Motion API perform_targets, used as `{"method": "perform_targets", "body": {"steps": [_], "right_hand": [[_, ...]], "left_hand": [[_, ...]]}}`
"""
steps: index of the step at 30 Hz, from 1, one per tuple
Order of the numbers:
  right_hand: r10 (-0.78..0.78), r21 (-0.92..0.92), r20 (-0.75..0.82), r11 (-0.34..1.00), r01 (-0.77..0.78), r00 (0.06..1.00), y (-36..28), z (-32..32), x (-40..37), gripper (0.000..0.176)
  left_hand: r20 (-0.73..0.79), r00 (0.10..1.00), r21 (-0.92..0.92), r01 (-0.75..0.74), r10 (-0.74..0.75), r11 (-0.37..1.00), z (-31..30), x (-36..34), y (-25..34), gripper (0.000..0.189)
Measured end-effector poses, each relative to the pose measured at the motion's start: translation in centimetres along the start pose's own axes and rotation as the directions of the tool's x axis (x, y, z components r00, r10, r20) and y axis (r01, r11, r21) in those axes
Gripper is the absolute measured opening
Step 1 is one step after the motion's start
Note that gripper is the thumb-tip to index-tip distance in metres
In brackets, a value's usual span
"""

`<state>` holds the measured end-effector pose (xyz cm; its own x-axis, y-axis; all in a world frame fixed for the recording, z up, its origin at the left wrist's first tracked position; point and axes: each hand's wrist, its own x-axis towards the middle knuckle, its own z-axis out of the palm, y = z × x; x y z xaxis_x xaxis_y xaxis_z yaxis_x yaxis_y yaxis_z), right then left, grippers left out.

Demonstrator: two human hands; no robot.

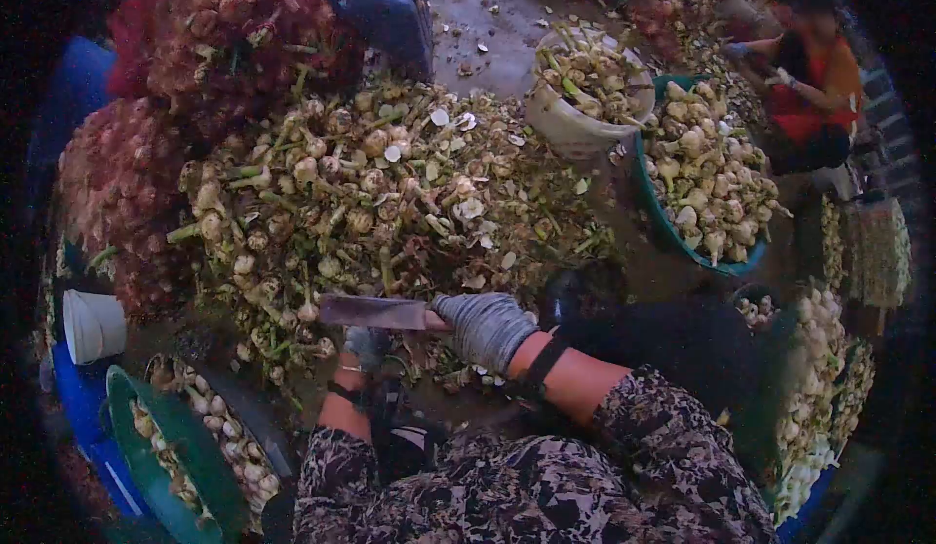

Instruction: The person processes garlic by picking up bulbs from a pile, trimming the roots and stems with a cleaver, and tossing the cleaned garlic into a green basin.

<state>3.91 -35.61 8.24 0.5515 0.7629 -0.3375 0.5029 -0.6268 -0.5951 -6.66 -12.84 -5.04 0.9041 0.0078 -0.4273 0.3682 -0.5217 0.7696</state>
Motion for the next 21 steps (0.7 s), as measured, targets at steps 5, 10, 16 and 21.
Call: {"method": "perform_targets", "body": {"steps": [5, 10, 16, 21], "right_hand": [[-0.114, 0.01, 0.005, 0.993, 0.114, 0.994, -1.6, -2.4, -1.3, 0.021], [0.135, -0.155, 0.033, 0.98, -0.128, 0.99, 5.1, 0.5, 0.2, 0.023], [-0.087, 0.534, -0.319, 0.806, 0.255, 0.944, -3.9, -0.8, -2.8, 0.042], [0.197, 0.667, 0.05, 0.723, -0.18, 0.979, -4.8, -2.5, -2.6, 0.038]], "left_hand": [[-0.101, 0.88, 0.571, -0.331, 0.465, 0.752, 0.1, -4.8, 5.3, 0.027], [-0.165, 0.985, -0.51, -0.045, -0.046, 0.859, -1.6, -10.6, 12.0, 0.034], [-0.334, 0.939, -0.233, -0.163, 0.079, 0.959, 0.4, -10.4, 11.8, 0.046], [-0.506, 0.858, -0.244, -0.238, 0.086, 0.94, -0.4, -14.2, 15.5, 0.065]]}}
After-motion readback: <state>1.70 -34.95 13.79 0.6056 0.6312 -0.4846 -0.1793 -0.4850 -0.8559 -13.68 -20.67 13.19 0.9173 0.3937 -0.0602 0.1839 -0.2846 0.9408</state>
